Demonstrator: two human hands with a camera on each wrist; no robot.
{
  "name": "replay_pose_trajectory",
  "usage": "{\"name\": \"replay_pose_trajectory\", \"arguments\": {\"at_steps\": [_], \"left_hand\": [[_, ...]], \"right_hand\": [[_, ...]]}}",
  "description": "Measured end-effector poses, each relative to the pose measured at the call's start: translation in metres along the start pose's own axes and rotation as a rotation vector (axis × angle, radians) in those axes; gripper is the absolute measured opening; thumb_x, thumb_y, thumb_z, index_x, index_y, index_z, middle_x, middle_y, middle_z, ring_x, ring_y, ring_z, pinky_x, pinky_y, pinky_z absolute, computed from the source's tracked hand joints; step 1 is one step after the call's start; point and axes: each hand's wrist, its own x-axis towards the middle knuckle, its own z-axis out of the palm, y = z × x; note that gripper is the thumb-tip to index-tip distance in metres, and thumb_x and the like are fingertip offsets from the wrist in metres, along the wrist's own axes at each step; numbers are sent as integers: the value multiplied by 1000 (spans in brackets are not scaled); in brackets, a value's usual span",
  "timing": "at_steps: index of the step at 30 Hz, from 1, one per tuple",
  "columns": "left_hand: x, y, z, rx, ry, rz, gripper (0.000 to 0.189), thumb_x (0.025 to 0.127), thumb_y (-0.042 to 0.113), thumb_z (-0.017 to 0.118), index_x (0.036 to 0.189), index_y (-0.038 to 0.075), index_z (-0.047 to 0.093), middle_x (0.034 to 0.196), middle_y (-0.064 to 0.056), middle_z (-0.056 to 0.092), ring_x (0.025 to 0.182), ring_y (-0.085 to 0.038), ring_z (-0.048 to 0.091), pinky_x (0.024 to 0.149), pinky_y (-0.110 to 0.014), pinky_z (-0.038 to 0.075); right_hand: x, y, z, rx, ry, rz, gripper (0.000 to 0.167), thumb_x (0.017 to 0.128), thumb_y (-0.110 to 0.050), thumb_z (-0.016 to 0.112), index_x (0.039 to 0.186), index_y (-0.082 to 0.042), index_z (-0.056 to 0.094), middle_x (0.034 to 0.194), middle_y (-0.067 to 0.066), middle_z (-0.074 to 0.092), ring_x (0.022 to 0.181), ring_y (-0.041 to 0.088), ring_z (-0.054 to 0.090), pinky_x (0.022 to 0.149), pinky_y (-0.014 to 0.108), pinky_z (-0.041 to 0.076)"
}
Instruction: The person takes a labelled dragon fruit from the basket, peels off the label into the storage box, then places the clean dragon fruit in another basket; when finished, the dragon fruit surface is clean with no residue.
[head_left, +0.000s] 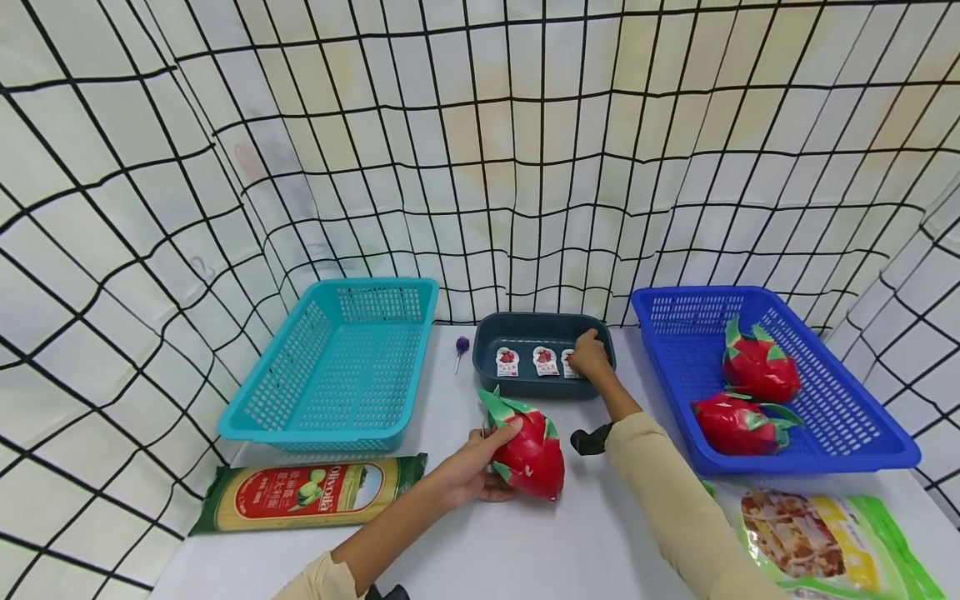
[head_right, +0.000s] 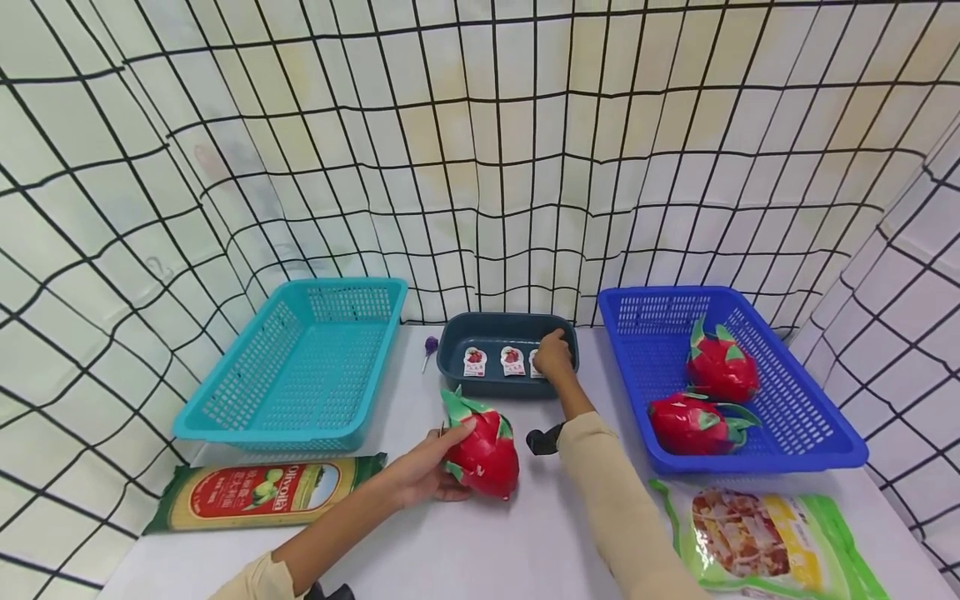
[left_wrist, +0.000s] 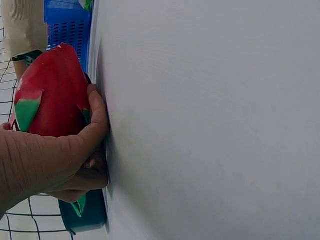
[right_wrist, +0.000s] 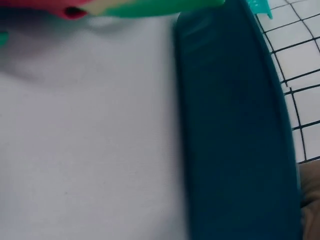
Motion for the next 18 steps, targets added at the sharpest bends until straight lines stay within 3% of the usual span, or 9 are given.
{"name": "replay_pose_trajectory", "arguments": {"at_steps": [4,7,12,15,18], "left_hand": [[0,-2,0,-1,-10,8,94,82,52,71,143,3,19,136,-21,46,120,-42,51,87,-47,57],[-1,-2,0,0,-4,9,95,83,53,71,144,3,17,137,-21,45,121,-43,51,88,-48,57],[-1,-2,2,-1,0,5,96,82,52,72,145,4,18,138,-21,44,122,-43,49,88,-48,57],[0,-2,3,1,-4,6,95,82,50,73,145,4,18,137,-21,44,122,-43,49,89,-48,57],[-1,-1,2,-3,-3,4,95,82,50,73,145,4,18,138,-21,44,123,-43,49,89,-47,57]], "right_hand": [[-5,-4,-8,-53,-4,-109,70,95,-13,61,144,14,18,128,36,52,115,40,59,95,47,52],[-15,-8,-20,-40,-31,-194,60,97,-18,61,139,12,31,130,34,52,114,40,60,91,45,54],[-34,-9,-48,6,-98,-287,40,99,-25,58,125,5,54,115,22,60,84,24,58,65,29,51],[-41,-7,-68,62,-137,-286,37,100,-28,55,120,3,57,96,12,57,68,15,46,55,23,40],[-45,-2,-86,109,-150,-305,37,101,-30,54,119,2,56,85,6,55,64,11,44,53,22,38]]}}
